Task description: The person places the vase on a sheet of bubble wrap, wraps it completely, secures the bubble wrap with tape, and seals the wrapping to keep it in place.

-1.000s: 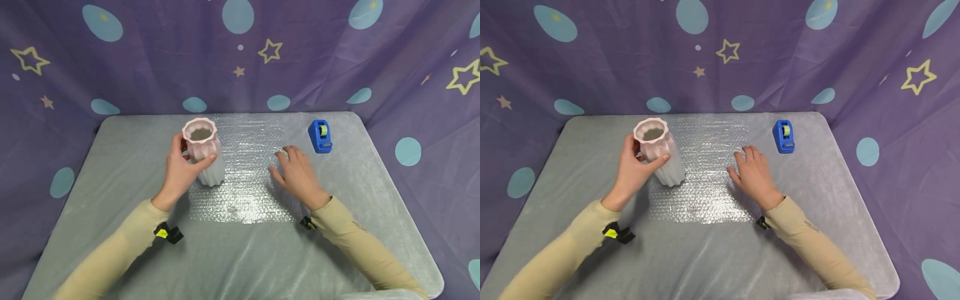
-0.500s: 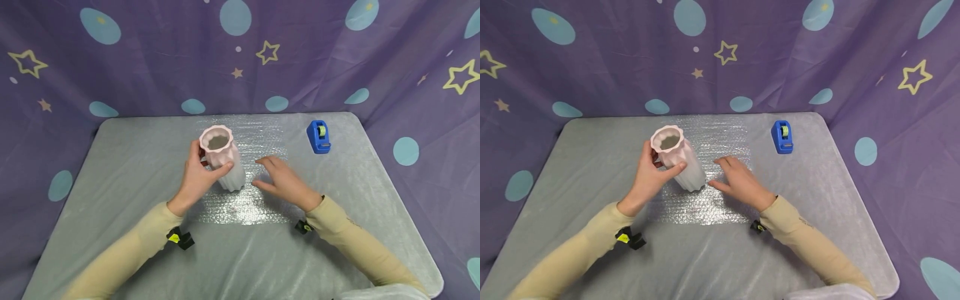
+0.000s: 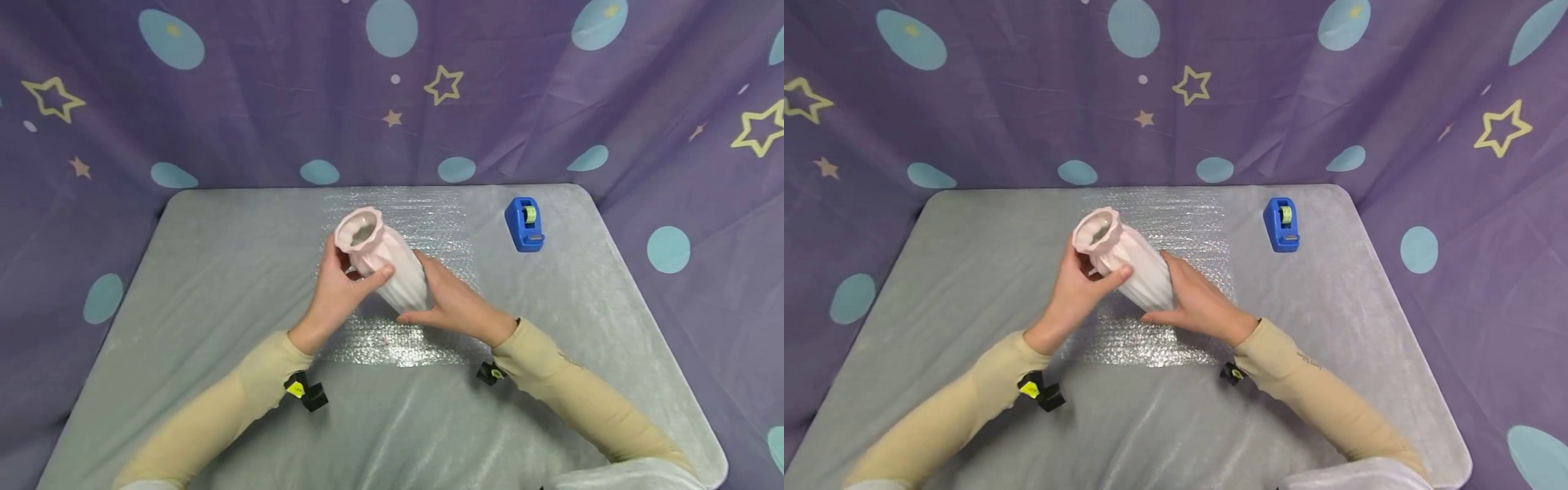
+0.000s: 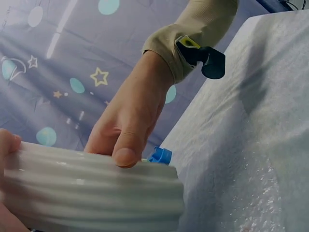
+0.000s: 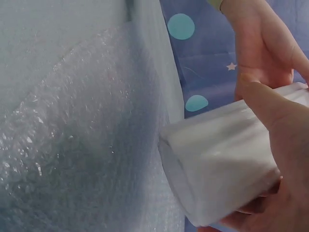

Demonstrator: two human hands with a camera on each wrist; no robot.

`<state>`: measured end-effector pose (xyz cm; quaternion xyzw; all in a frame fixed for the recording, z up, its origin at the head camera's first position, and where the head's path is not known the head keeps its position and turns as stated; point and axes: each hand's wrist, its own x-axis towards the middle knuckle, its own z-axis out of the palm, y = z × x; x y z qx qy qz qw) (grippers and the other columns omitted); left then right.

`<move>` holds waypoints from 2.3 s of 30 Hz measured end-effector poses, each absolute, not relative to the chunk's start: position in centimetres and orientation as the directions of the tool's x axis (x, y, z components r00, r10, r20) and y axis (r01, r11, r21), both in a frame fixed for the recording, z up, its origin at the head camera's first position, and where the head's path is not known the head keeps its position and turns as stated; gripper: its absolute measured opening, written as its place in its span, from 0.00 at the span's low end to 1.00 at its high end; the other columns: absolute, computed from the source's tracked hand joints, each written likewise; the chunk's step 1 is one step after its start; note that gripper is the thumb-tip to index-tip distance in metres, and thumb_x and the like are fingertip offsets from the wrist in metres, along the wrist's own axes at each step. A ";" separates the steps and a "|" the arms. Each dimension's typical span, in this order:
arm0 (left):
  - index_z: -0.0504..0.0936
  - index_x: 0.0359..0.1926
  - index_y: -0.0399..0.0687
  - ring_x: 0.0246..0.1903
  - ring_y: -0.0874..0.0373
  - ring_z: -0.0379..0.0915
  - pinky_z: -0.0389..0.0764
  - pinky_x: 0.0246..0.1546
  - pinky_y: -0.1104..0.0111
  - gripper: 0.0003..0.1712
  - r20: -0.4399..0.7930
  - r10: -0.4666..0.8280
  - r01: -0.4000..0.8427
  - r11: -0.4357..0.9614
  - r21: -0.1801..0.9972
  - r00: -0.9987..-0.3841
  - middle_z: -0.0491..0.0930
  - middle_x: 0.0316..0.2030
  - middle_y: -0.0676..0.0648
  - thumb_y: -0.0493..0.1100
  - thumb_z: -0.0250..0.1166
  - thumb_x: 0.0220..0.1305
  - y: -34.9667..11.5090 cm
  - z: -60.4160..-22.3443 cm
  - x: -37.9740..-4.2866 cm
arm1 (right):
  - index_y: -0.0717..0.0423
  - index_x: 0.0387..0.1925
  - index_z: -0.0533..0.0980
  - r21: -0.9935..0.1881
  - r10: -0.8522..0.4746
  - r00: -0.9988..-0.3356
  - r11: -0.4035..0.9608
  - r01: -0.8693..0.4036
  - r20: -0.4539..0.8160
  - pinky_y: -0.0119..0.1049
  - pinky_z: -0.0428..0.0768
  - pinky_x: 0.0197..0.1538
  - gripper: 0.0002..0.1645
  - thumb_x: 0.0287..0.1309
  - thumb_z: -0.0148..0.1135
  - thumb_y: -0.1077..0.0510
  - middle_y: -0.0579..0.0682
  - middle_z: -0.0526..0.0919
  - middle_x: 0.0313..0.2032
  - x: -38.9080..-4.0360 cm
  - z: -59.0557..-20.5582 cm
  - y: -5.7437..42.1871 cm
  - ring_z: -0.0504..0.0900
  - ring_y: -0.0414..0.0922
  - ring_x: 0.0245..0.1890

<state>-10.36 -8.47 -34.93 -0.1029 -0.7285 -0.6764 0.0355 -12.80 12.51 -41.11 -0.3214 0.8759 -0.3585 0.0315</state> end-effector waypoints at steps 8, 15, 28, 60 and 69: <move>0.54 0.68 0.45 0.48 0.51 0.71 0.78 0.47 0.60 0.46 0.218 0.111 0.216 -0.033 0.976 -0.969 0.68 0.54 0.40 0.32 0.68 0.50 -8.2 -35.7 -10.6 | 0.50 0.71 0.46 -0.654 -0.534 -0.822 0.552 -0.516 0.197 0.33 0.76 0.40 0.65 0.38 0.71 0.34 0.46 0.70 0.48 -12.8 -41.5 12.6 0.73 0.38 0.41; 0.53 0.69 0.48 0.50 0.54 0.70 0.75 0.51 0.61 0.48 0.218 0.139 0.206 -0.093 0.974 -0.966 0.68 0.56 0.42 0.31 0.68 0.50 -8.3 -36.4 -10.9 | 0.47 0.68 0.55 -0.647 -0.501 -0.830 0.553 -0.524 0.244 0.34 0.76 0.39 0.56 0.40 0.71 0.37 0.45 0.72 0.48 -12.6 -41.7 13.0 0.73 0.39 0.40; 0.41 0.71 0.56 0.55 0.51 0.67 0.73 0.54 0.61 0.58 0.100 0.145 0.092 -0.060 0.994 -0.984 0.63 0.60 0.44 0.34 0.71 0.50 -10.6 -39.8 -11.7 | 0.50 0.65 0.60 -0.549 -0.509 -0.814 0.610 -0.571 0.281 0.39 0.76 0.46 0.53 0.38 0.74 0.44 0.48 0.72 0.52 -12.5 -41.5 14.3 0.71 0.41 0.47; 0.63 0.66 0.48 0.64 0.45 0.56 0.51 0.59 0.40 0.63 0.316 0.606 0.619 0.782 -0.070 -0.730 0.67 0.61 0.41 0.79 0.64 0.31 -10.5 -41.4 -10.3 | 0.64 0.62 0.64 -0.263 -0.684 -0.728 0.694 -0.670 0.052 0.36 0.77 0.44 0.58 0.30 0.76 0.41 0.52 0.77 0.44 -11.9 -41.7 14.1 0.76 0.44 0.40; 0.53 0.71 0.49 0.54 0.47 0.67 0.61 0.51 0.48 0.66 0.249 0.603 0.619 0.786 -0.017 -0.758 0.68 0.59 0.41 0.76 0.65 0.35 -10.5 -42.4 -9.6 | 0.66 0.62 0.64 -0.226 -0.713 -0.699 0.673 -0.704 0.056 0.36 0.77 0.43 0.59 0.29 0.76 0.41 0.52 0.77 0.43 -11.5 -42.1 13.7 0.76 0.43 0.39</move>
